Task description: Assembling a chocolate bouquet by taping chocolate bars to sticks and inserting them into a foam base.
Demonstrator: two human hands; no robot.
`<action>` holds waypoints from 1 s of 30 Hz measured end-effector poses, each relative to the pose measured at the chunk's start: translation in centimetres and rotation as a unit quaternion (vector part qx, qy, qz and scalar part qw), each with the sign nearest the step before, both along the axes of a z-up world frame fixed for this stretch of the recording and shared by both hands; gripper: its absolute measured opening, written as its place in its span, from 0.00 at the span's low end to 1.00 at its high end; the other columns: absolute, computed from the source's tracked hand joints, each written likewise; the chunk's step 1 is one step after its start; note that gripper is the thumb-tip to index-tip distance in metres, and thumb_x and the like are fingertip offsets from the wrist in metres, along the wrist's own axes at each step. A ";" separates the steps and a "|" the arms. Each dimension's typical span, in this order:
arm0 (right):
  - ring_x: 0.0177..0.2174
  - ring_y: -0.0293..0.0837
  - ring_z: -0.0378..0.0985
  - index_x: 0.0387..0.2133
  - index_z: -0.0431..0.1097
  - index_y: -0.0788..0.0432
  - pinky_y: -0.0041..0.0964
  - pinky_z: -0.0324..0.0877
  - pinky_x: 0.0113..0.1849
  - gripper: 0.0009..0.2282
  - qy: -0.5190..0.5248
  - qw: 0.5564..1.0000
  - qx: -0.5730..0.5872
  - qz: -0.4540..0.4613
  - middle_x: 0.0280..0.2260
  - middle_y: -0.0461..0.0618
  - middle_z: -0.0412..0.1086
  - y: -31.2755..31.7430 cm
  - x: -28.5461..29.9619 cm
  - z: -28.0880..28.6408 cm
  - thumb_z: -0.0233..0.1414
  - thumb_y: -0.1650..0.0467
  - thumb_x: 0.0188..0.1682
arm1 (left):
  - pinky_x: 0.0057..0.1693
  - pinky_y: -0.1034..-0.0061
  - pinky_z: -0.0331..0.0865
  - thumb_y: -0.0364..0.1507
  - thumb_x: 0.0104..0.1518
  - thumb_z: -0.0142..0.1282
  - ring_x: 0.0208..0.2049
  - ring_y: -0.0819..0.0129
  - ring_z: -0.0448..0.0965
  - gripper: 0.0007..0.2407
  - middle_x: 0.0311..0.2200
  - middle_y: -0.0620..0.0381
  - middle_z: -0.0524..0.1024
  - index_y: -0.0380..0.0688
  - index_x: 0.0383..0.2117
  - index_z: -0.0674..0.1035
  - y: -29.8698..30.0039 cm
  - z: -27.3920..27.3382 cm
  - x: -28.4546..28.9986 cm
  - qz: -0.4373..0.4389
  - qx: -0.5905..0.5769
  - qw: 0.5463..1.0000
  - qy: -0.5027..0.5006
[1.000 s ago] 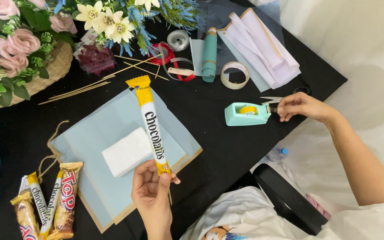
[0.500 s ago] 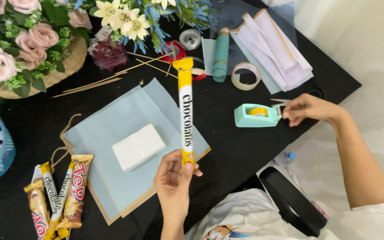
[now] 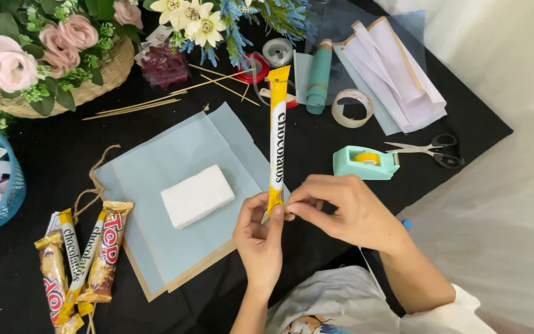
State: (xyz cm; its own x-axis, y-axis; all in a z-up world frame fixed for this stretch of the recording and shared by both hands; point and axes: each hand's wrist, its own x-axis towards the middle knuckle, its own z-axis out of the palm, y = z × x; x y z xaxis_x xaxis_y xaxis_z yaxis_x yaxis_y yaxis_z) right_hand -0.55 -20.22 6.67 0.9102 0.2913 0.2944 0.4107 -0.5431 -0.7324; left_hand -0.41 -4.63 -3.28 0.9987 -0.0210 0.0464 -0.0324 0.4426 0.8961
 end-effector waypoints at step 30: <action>0.19 0.34 0.70 0.30 0.75 0.54 0.28 0.61 0.21 0.05 -0.125 0.983 -0.102 -0.090 0.22 0.37 0.69 3.0 1.3 -2.4 0.62 0.67 0.49 | 0.44 0.81 0.78 0.25 0.62 0.57 0.41 0.71 0.78 0.05 0.37 0.55 0.74 0.40 0.41 0.79 1.8 0.8 0.6 0.029 0.078 0.993 -0.080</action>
State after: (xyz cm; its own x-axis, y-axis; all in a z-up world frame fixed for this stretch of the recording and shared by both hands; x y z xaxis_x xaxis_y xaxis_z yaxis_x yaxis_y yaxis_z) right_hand 0.71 -17.24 4.31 0.8589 0.2089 0.4676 0.4484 -0.7480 -0.4894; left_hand 0.15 -2.87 -2.48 0.9787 0.0163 0.2046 -0.2003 0.2927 0.9350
